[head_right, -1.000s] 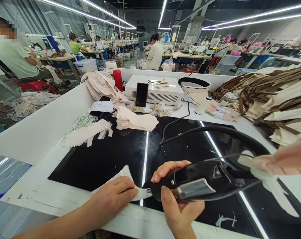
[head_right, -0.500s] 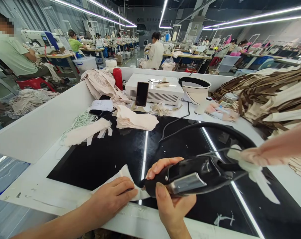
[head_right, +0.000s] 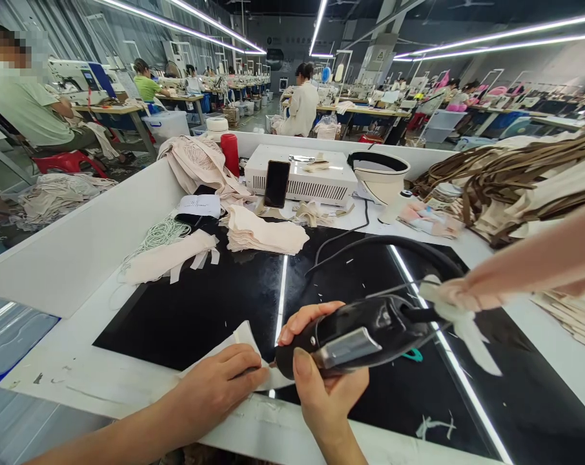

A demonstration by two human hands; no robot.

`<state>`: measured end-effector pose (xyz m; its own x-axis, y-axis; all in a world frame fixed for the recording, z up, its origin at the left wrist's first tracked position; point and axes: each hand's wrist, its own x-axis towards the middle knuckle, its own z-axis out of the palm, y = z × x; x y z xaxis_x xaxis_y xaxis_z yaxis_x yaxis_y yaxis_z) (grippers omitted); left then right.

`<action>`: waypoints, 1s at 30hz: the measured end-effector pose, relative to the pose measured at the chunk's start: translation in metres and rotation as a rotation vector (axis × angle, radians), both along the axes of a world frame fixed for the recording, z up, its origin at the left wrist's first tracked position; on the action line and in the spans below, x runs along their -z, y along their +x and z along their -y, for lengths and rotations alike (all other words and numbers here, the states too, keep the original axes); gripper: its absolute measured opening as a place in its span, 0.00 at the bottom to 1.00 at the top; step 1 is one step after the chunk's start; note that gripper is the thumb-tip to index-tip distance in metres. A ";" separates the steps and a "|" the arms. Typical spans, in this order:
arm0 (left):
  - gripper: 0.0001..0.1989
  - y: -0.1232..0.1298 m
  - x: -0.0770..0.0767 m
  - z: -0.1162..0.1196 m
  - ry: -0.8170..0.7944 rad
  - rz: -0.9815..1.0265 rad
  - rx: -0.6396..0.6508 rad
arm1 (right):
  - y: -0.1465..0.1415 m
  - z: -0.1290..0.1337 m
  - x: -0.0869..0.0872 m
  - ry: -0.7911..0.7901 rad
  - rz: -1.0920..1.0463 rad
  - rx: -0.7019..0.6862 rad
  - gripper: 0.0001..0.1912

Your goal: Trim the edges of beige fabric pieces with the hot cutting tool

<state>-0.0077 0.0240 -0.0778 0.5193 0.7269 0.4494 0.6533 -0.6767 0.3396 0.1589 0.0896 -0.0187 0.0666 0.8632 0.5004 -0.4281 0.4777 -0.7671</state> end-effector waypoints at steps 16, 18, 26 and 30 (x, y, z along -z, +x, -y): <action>0.08 -0.001 0.010 0.000 -0.021 0.012 -0.003 | -0.008 -0.002 0.004 -0.030 -0.007 -0.040 0.16; 0.08 0.000 0.010 0.001 -0.015 0.007 0.001 | -0.008 -0.002 0.004 -0.047 -0.001 -0.042 0.15; 0.09 -0.011 -0.002 0.000 -0.078 0.012 0.011 | 0.009 -0.008 -0.003 -0.060 0.077 0.002 0.22; 0.06 -0.011 0.002 -0.015 -0.017 -0.043 -0.054 | 0.034 -0.008 0.006 -0.094 0.287 0.161 0.26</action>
